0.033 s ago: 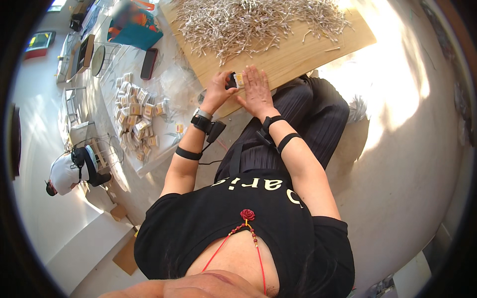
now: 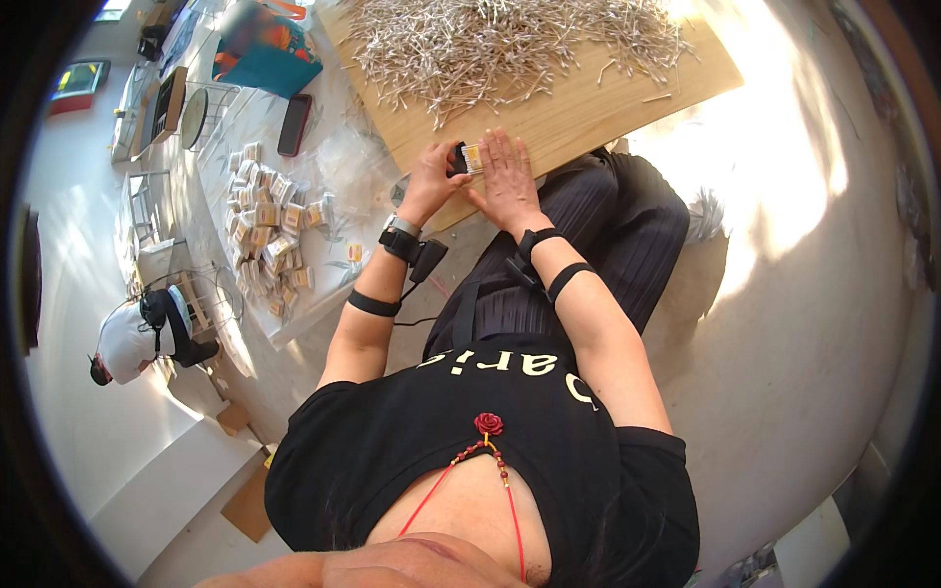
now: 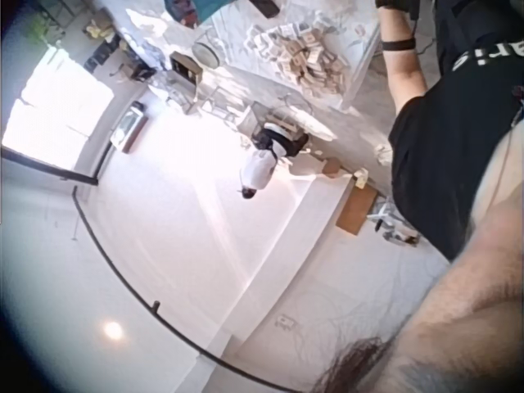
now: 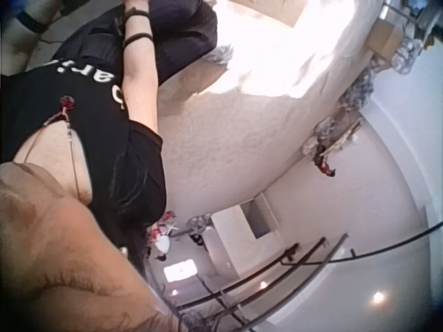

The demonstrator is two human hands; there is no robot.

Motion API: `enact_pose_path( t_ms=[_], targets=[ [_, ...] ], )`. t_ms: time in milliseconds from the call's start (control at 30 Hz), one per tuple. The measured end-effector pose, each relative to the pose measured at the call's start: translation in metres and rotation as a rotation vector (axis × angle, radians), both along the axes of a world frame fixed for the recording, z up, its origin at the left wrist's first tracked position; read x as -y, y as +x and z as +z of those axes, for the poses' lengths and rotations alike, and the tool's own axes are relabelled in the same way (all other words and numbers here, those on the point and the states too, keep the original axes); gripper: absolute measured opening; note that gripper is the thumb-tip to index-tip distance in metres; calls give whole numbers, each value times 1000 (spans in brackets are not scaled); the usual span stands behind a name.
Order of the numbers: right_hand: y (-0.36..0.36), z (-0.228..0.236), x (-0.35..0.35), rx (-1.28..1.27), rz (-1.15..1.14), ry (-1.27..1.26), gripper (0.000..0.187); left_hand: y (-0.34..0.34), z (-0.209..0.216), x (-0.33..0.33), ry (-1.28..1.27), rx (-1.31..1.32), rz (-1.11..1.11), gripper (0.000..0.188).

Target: Packaging and organizing small product boxes and hygiene-related items using shredded paper filler.

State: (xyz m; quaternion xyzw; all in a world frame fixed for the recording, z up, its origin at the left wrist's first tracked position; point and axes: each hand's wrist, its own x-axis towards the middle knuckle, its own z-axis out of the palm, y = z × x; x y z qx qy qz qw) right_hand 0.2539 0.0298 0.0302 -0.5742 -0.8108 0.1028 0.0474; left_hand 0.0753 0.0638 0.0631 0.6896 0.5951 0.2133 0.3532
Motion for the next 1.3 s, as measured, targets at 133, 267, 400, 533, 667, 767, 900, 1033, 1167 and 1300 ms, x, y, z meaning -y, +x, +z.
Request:
enact_pose_path(
  t_ms=[133, 267, 400, 533, 667, 767, 900, 1033, 1167, 1300],
  targets=[
    [-2, 0, 1, 8, -2, 19, 97, 5, -12, 3, 27, 17, 52, 61],
    [-2, 2, 0, 31, 15, 10, 97, 6, -17, 3, 72, 28, 65, 58],
    [0, 0, 1, 35, 7, -1, 96, 13, -7, 4, -9, 1, 73, 60],
    [0, -3, 2, -22, 3, 8, 87, 22, -5, 29, 303, -294, 54, 68],
    [-3, -9, 1, 79, -3, 119, 83, 19, -34, 44, 336, -546, -30, 87],
    [-2, -8, 3, 156, 11, 62, 82, 22, -35, 46, 234, -532, -63, 94],
    [2, -7, 2, -15, 14, 28, 85, 25, -37, 44, 230, -511, -90, 99],
    [3, 0, 1, 44, 50, -23, 85, 28, -40, 45, 207, -455, -63, 101],
    [1, 2, 0, 81, 61, -8, 85, 27, -42, 47, 252, -439, -45, 100],
    [4, -9, 0, 40, 47, 36, 87, 23, -31, 54, 402, -275, 145, 76]
  ],
)
